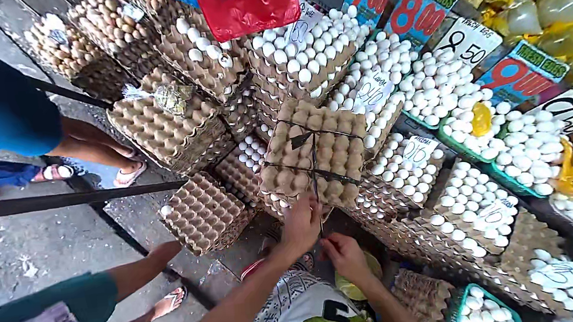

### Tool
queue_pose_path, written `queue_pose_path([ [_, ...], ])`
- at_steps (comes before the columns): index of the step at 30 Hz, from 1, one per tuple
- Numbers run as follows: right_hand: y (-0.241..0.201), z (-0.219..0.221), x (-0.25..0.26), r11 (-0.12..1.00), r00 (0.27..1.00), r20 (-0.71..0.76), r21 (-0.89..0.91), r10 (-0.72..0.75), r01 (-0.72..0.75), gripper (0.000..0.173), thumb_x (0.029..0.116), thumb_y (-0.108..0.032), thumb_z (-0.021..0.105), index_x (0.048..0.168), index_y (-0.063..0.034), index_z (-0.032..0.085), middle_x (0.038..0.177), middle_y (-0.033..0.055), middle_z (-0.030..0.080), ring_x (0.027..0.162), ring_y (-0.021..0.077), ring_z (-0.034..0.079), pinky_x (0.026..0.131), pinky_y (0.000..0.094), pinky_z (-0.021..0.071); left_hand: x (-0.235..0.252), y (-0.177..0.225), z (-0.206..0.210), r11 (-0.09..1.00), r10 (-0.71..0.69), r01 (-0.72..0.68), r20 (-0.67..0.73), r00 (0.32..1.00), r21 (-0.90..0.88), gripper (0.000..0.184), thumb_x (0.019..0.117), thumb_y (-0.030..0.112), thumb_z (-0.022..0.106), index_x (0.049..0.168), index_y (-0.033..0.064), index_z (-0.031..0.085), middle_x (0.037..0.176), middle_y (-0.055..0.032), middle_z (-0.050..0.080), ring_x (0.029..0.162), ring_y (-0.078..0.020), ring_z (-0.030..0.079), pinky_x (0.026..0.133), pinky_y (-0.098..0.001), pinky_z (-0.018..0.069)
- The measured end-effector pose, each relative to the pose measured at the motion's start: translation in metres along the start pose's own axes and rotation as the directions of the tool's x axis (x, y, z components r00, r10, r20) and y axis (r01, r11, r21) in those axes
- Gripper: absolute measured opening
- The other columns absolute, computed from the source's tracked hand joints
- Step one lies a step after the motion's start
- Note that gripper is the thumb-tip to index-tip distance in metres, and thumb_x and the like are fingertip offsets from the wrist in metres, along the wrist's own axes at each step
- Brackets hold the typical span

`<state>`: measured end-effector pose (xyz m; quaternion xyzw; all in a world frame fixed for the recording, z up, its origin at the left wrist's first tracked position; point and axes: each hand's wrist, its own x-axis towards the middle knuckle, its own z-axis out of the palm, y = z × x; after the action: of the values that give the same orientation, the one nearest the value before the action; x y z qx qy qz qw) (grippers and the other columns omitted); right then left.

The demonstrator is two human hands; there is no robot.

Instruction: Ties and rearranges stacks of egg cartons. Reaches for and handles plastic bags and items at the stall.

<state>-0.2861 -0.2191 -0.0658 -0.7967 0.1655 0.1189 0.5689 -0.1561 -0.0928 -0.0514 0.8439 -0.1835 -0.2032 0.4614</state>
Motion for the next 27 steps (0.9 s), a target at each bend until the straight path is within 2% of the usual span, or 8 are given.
queue_pose_path([
  [2,0.002,-0.002,0.004,0.997,0.997,0.069,-0.073,0.017,-0.012,0.031,0.1048,-0.036,0.055,0.101,-0.0108,0.074,0.086,-0.0029,0.077,0.078,0.0094,0.073,0.078,0.0382,0.0612,-0.008,-0.003,0.011,0.778,-0.175,0.264,0.206,0.963,-0.570,0.029,0.1106,0.016,0.039,0.134,0.0004,0.047,0.099,-0.0105,0.068,0.078,-0.0185,0.070,0.072,-0.0336,0.0612],
  [5,-0.023,-0.040,0.014,0.994,0.998,-0.008,-0.090,-0.056,0.055,0.029,0.0993,-0.036,0.065,0.099,-0.0101,0.078,0.089,-0.0005,0.077,0.083,0.0113,0.073,0.081,0.0395,0.0620,0.001,-0.028,0.014,0.401,-0.234,0.447,0.382,0.894,-0.800,0.022,0.1108,0.017,0.039,0.125,0.0057,0.053,0.077,0.0005,0.053,0.053,-0.0077,0.046,0.047,-0.0212,0.0407],
  [9,-0.048,-0.106,0.075,0.999,0.853,-0.520,-0.020,-0.046,0.041,0.034,0.0933,-0.024,0.073,0.119,-0.0028,0.068,0.108,0.0118,0.072,0.096,0.0218,0.070,0.086,0.0439,0.0592,0.018,-0.071,0.019,0.436,-0.225,0.430,0.367,0.903,-0.790,0.017,0.1086,0.014,0.046,0.119,0.0048,0.055,0.076,0.0011,0.053,0.050,-0.0049,0.041,0.044,-0.0188,0.0355],
  [12,-0.032,-0.129,0.137,0.950,0.827,-0.479,0.245,0.293,-0.194,0.077,0.0890,-0.035,0.080,0.151,-0.0106,0.042,0.134,0.0190,0.061,0.112,0.0323,0.065,0.090,0.0524,0.0560,0.020,-0.082,0.024,0.374,-0.165,0.416,0.382,0.909,-0.829,0.022,0.1080,0.014,0.046,0.126,0.0039,0.054,0.077,0.0005,0.054,0.053,-0.0064,0.045,0.048,-0.0208,0.0400],
  [15,-0.018,-0.128,0.173,0.786,0.832,-0.230,0.522,0.505,-0.332,0.056,0.0878,-0.031,0.078,0.135,-0.0094,0.056,0.111,0.0145,0.068,0.095,0.0266,0.068,0.077,0.0459,0.0584,0.023,-0.089,0.020,0.326,-0.086,0.432,0.428,0.899,-0.841,0.025,0.1075,0.015,0.048,0.129,0.0054,0.053,0.078,0.0008,0.054,0.055,-0.0070,0.047,0.051,-0.0219,0.0431],
  [20,-0.023,-0.116,0.179,0.779,0.879,-0.200,0.574,0.434,-0.254,0.027,0.0873,-0.011,0.070,0.111,-0.0012,0.062,0.088,0.0132,0.069,0.076,0.0224,0.069,0.066,0.0412,0.0593,0.032,-0.092,0.009,0.296,-0.064,0.499,0.504,0.861,-0.815,0.016,0.1045,0.013,0.052,0.120,0.0097,0.055,0.074,0.0028,0.053,0.053,-0.0054,0.046,0.049,-0.0198,0.0412],
  [25,-0.042,-0.108,0.167,0.771,0.903,-0.225,0.617,0.366,-0.159,0.054,0.0849,-0.016,0.070,0.135,-0.0045,0.052,0.104,0.0161,0.070,0.090,0.0258,0.071,0.074,0.0461,0.0615,0.027,-0.070,-0.004,0.255,-0.060,0.452,0.453,0.890,-0.855,0.029,0.1025,0.007,0.053,0.131,0.0119,0.046,0.073,0.0017,0.051,0.051,-0.0055,0.044,0.046,-0.0195,0.0381],
  [27,-0.057,-0.100,0.156,0.722,0.907,-0.229,0.683,0.352,-0.107,0.039,0.0892,-0.015,0.065,0.125,-0.0028,0.057,0.100,0.0171,0.070,0.087,0.0268,0.071,0.071,0.0469,0.0612,0.022,-0.064,-0.008,0.295,-0.042,0.364,0.368,0.929,-0.883,0.031,0.1030,0.006,0.052,0.132,0.0113,0.045,0.074,0.0016,0.052,0.052,-0.0057,0.045,0.046,-0.0199,0.0382],
])
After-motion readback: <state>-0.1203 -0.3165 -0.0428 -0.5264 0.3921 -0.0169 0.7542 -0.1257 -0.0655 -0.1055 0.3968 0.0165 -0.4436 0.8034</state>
